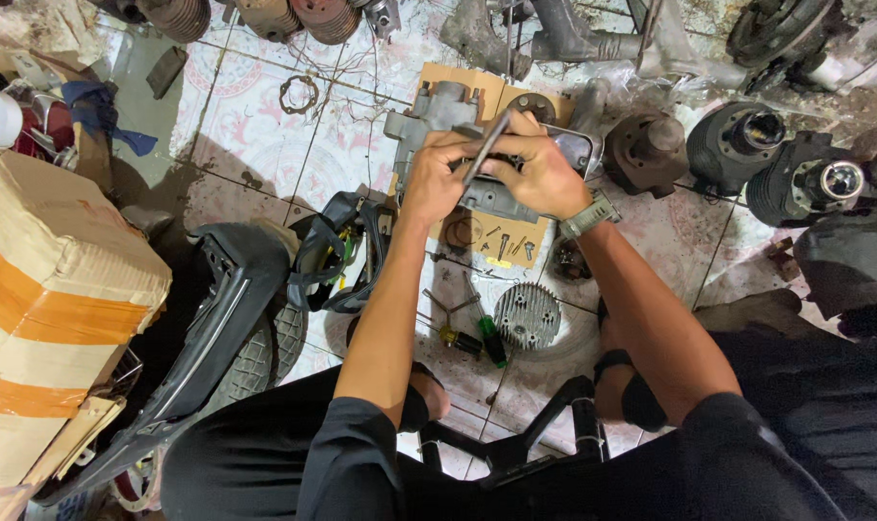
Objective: The person sits cross-legged and uses a screwdriver to tighten screws on a small engine component. They then place the component on a larger engine block and continue to tighten screws with the screwdriver.
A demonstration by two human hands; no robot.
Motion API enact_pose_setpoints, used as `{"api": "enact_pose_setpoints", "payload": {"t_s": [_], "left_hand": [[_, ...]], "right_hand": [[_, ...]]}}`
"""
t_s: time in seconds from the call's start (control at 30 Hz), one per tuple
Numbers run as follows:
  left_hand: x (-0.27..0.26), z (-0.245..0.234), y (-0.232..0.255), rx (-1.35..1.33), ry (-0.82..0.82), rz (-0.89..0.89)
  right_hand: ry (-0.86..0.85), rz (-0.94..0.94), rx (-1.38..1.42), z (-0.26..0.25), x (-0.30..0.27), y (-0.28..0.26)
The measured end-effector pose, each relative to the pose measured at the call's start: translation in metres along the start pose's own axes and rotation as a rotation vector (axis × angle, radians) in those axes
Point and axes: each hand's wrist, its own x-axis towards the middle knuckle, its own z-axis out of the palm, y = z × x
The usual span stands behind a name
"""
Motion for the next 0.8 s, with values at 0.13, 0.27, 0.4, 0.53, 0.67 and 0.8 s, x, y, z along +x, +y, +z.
{"api": "enact_pose_setpoints", "payload": {"t_s": [0.13, 0.27, 0.4, 0.53, 0.67, 0.8], "left_hand": [[0.0, -0.003, 0.013, 0.023, -0.03, 0.027], [-0.002, -0.006, 0.017, -0.03, -0.01, -0.023], [-0.002, -0.003, 0.005, -0.006, -0.007, -0.03], [0.0, -0.006, 0.004, 0.02, -0.031, -0.016], [-0.002, -0.011, 0.023, 0.019, -0.05, 0.002], [-0.003, -0.008, 0.002, -0.005, -0.038, -0.069]], "right_hand": [[0.009, 0.037, -0.017, -0.002, -0.007, 0.014], [0.055, 0.018, -0.037, 0.003, -0.006, 0.021], [-0.006, 0.035, -0.022, -0.001, 0.0, 0.013], [-0.063, 0.034, -0.001, 0.0, -0.001, 0.007], [0.029, -0.047, 0.007, -0.002, 0.003, 0.007], [0.028, -0.024, 0.009, 0.005, -0.002, 0.028]]}}
